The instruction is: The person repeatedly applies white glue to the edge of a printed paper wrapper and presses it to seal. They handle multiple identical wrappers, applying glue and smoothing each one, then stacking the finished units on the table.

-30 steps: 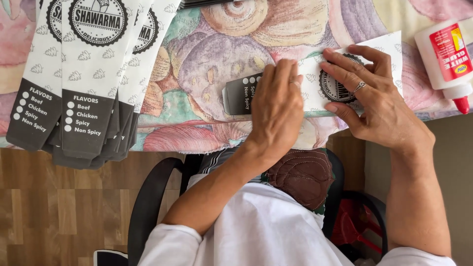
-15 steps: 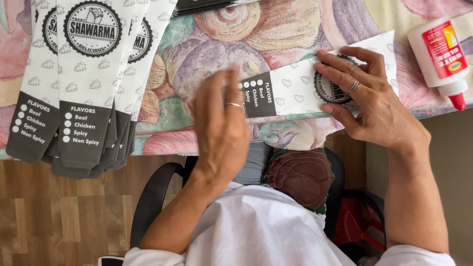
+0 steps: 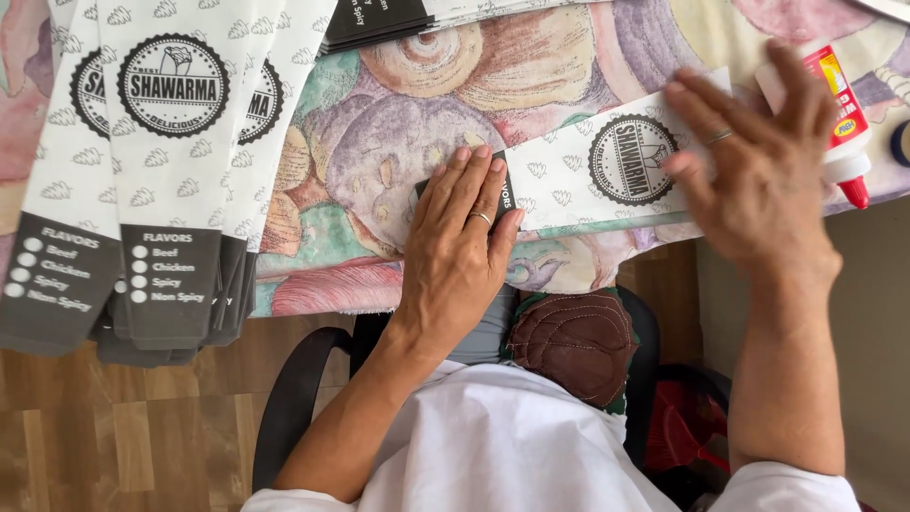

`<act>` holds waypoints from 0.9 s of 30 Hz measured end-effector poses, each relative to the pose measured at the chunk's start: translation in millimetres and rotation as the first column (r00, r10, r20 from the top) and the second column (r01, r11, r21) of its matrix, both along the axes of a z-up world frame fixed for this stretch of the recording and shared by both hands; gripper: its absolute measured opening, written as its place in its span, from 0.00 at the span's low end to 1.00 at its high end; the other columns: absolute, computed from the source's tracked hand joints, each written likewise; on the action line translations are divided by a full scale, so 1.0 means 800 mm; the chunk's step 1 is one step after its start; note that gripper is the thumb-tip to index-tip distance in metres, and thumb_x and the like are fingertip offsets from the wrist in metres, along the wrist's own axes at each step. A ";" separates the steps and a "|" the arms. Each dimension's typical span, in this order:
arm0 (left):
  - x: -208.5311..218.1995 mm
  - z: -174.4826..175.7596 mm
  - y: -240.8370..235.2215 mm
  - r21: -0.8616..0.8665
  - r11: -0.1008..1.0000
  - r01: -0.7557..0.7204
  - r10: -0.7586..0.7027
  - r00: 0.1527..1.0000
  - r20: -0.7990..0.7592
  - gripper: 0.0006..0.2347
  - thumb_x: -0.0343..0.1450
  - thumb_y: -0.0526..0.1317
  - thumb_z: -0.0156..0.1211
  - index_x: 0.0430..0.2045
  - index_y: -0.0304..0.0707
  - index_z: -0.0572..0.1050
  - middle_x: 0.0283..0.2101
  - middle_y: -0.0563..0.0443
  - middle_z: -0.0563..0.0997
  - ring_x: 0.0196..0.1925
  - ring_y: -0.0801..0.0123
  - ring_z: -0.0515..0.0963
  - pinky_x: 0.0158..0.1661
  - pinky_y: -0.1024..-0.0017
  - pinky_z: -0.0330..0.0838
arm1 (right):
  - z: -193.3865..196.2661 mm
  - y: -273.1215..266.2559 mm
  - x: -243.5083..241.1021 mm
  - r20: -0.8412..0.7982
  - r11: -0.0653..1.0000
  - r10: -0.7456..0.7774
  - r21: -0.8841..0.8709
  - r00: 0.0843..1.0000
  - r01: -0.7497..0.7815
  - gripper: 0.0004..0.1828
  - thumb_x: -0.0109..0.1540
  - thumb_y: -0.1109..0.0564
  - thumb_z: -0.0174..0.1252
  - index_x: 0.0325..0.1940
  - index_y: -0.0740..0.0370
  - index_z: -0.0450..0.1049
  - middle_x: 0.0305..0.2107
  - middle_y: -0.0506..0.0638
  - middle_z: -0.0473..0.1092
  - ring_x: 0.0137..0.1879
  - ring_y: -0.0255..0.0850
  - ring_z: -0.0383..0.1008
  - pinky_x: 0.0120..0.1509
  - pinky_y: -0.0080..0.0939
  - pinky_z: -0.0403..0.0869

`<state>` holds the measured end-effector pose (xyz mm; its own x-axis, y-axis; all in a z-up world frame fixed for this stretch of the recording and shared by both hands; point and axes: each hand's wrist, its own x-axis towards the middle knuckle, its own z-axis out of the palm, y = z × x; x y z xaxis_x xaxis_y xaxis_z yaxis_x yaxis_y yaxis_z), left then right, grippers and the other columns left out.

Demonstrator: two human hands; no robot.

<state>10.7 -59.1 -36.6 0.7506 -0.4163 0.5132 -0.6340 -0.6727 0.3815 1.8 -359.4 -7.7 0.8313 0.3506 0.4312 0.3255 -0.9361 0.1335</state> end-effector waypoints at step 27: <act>0.000 0.006 0.007 -0.083 0.994 0.066 -0.070 0.997 -0.037 0.21 0.79 0.36 0.60 0.66 0.28 0.64 0.69 0.32 0.68 0.73 0.44 0.68 0.74 0.52 0.65 | 0.018 0.067 -0.030 -0.257 0.976 0.025 0.217 0.966 0.033 0.35 0.75 0.30 0.34 0.83 0.44 0.51 0.79 0.52 0.52 0.80 0.58 0.29 0.73 0.82 0.23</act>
